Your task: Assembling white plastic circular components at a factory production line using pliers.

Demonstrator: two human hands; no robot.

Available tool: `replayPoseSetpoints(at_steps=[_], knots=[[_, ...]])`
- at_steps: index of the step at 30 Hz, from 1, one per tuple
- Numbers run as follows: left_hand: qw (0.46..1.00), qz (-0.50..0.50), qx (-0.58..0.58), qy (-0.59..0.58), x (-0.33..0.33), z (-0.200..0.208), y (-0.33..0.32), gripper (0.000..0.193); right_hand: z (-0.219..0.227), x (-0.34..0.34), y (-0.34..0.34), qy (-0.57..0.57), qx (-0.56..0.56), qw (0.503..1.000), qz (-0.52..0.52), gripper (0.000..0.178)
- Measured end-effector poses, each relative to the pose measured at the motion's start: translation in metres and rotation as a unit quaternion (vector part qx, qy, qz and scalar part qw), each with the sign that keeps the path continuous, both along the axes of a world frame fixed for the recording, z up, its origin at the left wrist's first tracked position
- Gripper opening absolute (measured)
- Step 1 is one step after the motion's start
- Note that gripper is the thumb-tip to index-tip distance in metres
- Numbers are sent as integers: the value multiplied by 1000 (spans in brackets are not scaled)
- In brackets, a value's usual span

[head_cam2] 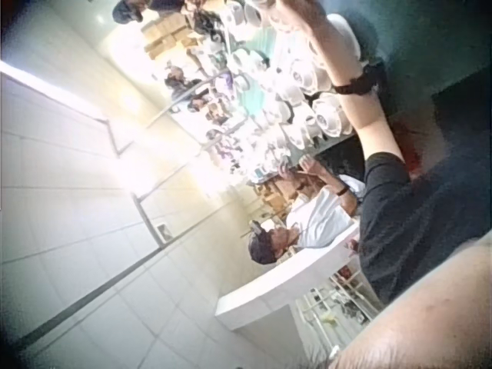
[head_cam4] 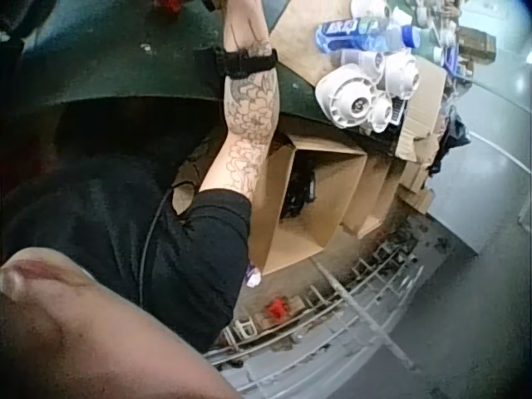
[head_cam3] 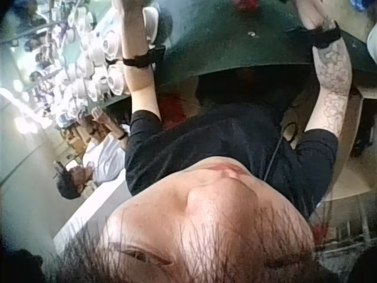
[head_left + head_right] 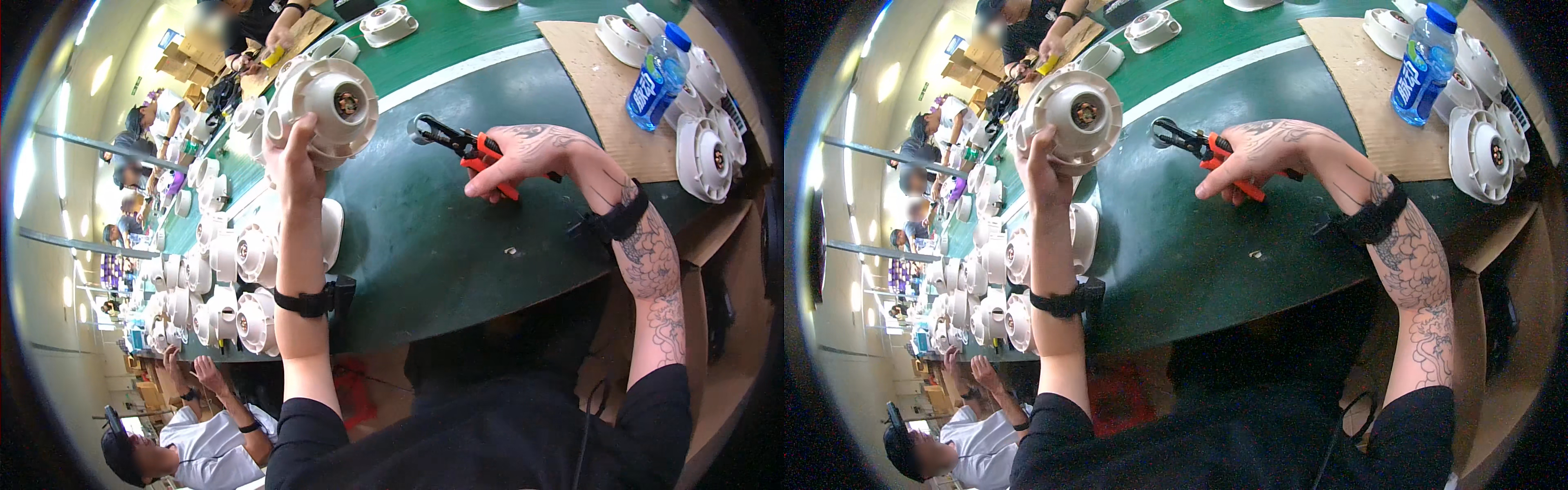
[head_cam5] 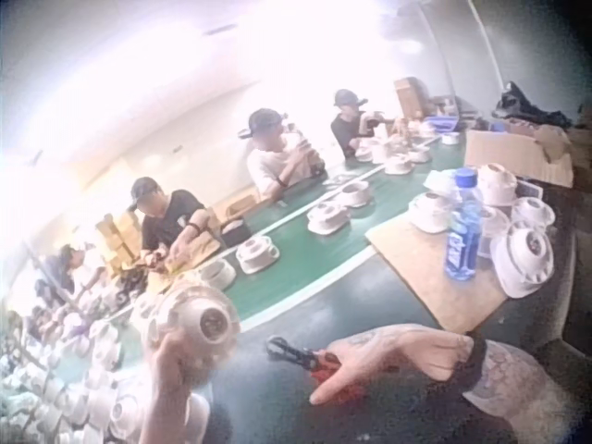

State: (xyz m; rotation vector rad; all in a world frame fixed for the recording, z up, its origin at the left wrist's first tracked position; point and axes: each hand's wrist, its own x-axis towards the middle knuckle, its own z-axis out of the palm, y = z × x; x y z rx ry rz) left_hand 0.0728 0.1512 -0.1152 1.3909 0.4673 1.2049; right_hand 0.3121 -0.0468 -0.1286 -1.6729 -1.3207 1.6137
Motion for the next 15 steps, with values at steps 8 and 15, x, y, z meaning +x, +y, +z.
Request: replayPoseSetpoints(at_steps=[8,15], knots=[[998,54,-21,36,1,-5,4,45,-17,15,16,73,42,992,-93,47],[997,53,-42,-21,-2,15,4,35,22,44,73,-262,55,963,-16,45]])
